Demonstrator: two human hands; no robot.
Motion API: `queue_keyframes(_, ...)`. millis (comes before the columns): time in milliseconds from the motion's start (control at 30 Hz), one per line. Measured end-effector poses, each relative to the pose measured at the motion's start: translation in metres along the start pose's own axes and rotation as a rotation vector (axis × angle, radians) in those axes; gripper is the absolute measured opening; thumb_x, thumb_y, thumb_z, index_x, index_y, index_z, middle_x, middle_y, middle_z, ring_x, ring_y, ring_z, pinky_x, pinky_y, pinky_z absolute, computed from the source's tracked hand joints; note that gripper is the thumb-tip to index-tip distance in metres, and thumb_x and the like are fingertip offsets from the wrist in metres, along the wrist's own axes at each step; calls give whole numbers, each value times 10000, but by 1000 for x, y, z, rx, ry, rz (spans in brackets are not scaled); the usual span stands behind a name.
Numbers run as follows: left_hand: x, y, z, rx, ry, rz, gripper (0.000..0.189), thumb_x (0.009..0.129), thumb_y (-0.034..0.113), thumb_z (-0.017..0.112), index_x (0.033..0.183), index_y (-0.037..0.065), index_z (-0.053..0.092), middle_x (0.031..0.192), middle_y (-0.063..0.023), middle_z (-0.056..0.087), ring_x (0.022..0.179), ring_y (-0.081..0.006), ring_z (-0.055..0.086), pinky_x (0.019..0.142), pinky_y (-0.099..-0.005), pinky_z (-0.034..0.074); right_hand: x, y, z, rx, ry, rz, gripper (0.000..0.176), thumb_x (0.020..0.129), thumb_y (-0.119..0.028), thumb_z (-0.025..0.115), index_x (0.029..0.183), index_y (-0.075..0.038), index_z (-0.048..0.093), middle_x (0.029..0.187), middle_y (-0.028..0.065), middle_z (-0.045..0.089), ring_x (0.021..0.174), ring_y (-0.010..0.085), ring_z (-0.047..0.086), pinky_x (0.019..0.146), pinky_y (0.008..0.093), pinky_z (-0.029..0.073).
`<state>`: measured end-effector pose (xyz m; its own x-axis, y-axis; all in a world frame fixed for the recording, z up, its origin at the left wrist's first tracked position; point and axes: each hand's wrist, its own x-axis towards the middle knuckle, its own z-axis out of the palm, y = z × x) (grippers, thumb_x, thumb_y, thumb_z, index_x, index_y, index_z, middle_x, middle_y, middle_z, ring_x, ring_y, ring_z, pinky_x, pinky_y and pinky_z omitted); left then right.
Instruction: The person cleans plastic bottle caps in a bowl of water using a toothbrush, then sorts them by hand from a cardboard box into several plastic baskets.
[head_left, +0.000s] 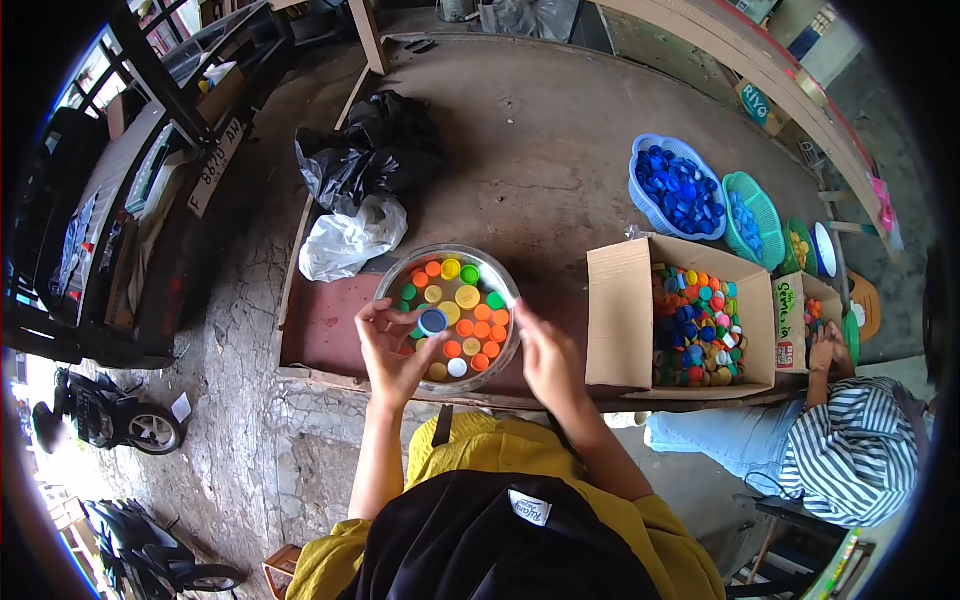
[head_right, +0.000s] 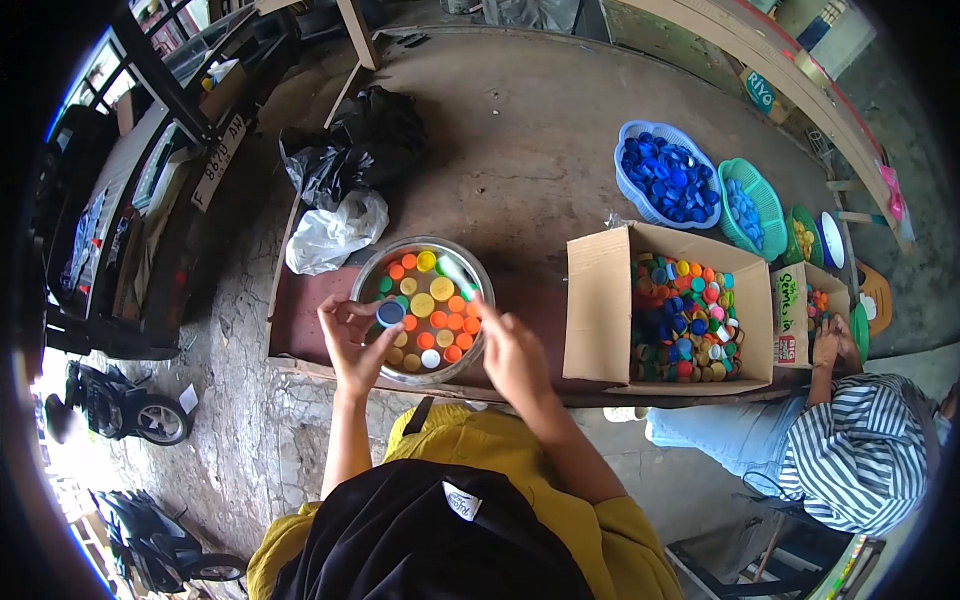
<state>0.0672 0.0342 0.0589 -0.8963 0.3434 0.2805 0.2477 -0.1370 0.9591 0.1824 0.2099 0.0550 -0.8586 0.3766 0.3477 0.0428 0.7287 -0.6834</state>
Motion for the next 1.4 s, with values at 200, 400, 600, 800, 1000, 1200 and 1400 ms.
queue_keyframes(200, 8, -3, -27, 57, 188, 85, 619, 753, -60, 661, 1257, 38, 315, 1108, -151, 513, 1107, -268, 526, 941, -342, 434, -22, 9, -11, 118, -229, 283, 440, 870, -36, 513, 1298, -34, 411, 926, 205, 615, 821, 288, 631, 690, 330, 482)
queue_keyframes(400, 4, -10, -50, 133, 54, -146, 466, 849, 71, 607, 1262, 22, 397, 1079, -139, 590, 945, -202, 594, 822, -300, 463, -40, 24, 8, 114, -181, 35, 321, 831, -40, 534, 1150, -25, 497, 884, 169, 605, 793, 351, 596, 689, 404, 479)
queue_keyframes(600, -3, -8, -42, 848, -153, 9, 549, 676, 162, 728, 1170, 75, 507, 945, -34, 608, 989, -233, 527, 962, -386, 282, -36, 27, 13, -154, -260, -39, 260, 777, -60, 570, 1036, -70, 553, 798, 105, 594, 737, 286, 583, 641, 397, 449)
queue_keyframes(800, 3, -4, -43, 837, -122, -52, 565, 670, 172, 739, 1176, 77, 508, 956, -34, 584, 982, -216, 538, 944, -383, 287, -24, 15, 9, -297, -292, -54, 245, 758, -64, 586, 1001, -92, 579, 765, 71, 589, 720, 237, 583, 612, 367, 414)
queue_keyframes(1000, 9, -11, -44, 810, -100, -48, 560, 677, 181, 742, 1175, 74, 509, 962, -35, 589, 983, -205, 542, 944, -378, 290, -18, 14, 18, -259, -302, -77, 261, 739, -30, 586, 990, -102, 608, 802, 72, 558, 738, 240, 580, 636, 369, 427)
queue_keyframes(1200, 13, -12, -40, 806, -102, -42, 555, 684, 186, 740, 1177, 75, 509, 962, -33, 592, 977, -192, 545, 935, -379, 281, -17, 14, 14, -277, -316, -44, 274, 756, -14, 581, 1009, -109, 627, 854, 87, 544, 767, 255, 574, 687, 376, 462)
queue_keyframes(1400, 15, -15, -43, 820, -100, -53, 552, 688, 188, 742, 1175, 76, 508, 970, -32, 595, 980, -194, 545, 941, -383, 273, -19, 18, 11, -239, -291, -50, 277, 760, 0, 576, 1010, -106, 627, 808, 85, 541, 750, 248, 571, 672, 365, 463)
